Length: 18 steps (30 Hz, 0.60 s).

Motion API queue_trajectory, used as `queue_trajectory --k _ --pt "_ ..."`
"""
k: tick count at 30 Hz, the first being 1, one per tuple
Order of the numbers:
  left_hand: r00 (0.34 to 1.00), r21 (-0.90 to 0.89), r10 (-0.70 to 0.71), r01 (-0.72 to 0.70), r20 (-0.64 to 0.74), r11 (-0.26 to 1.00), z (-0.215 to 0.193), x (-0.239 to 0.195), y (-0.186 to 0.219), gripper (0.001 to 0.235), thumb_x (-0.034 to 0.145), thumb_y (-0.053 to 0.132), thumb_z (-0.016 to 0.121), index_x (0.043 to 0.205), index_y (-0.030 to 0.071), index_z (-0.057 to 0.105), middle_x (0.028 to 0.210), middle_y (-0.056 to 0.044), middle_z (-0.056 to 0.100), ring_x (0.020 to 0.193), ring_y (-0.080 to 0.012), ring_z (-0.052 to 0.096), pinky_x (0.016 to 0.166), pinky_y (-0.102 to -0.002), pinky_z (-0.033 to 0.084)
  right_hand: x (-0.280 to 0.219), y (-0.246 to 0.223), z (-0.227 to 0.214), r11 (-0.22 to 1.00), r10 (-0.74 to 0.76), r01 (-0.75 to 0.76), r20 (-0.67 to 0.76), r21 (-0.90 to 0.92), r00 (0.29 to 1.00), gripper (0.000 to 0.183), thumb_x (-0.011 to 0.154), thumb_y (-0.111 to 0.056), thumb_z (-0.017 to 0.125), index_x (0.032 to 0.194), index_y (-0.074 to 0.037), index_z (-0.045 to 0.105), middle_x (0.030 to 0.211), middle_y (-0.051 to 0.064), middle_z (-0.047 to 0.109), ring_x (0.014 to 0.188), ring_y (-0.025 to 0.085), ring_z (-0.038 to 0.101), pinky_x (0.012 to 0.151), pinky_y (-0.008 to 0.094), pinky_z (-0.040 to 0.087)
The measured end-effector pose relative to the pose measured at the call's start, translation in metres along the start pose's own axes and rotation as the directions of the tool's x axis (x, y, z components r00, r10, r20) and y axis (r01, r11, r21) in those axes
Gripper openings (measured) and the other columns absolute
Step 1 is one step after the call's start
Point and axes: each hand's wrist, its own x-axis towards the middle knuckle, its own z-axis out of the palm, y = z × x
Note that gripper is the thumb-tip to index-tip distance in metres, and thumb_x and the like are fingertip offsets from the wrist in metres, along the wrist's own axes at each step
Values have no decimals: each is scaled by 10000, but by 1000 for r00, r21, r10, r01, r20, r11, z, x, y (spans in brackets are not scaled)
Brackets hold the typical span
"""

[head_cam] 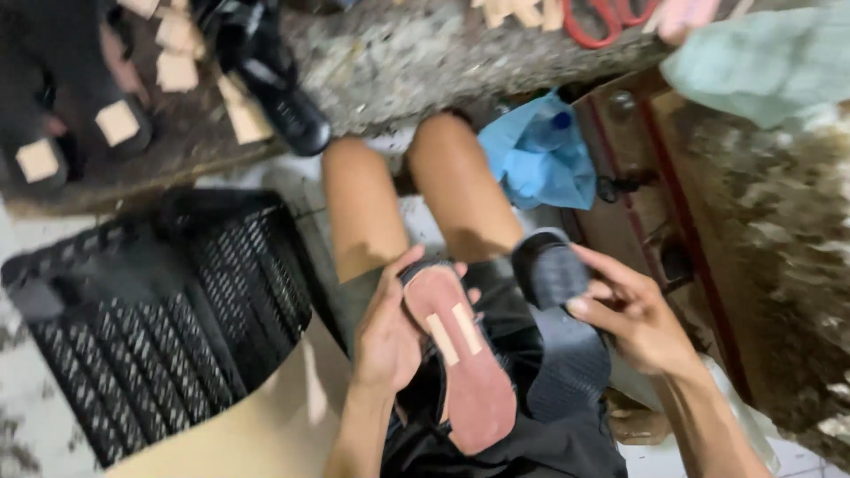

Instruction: Assembling a sandal by attaching the upper straps to the sole, trimming excess material with a knife, and hammering components.

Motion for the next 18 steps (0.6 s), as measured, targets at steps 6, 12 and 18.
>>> queue_trajectory --k 6,12,18 --pt "984 -17 150 -149 91 989 12 -3 3 376 924 184 385 1235 -26 380 1149 -340 463 1082 -393 472 975 -457 365 -25 14 39 967 -236 219 133 134 963 637 648 96 632 1243 -28 442 1026 130 642 751 107 616 654 228 520" --pt "982 100 104 -121 159 988 21 -15 6 380 951 221 369 1260 1 394 1169 -253 500 1172 -351 447 1009 -414 374 -26 14 59 944 -329 312 204 111 922 557 739 1 619 1256 -48 420 815 70 672 704 67 558 610 215 483" --pt "982 152 73 -99 172 983 27 -20 9 408 931 234 401 1239 -34 403 1205 -277 464 1151 -314 459 1016 -387 366 -28 14 57 918 -394 373 199 135 897 554 735 6 622 1248 -26 415 1119 160 584 900 135 606 747 255 521"
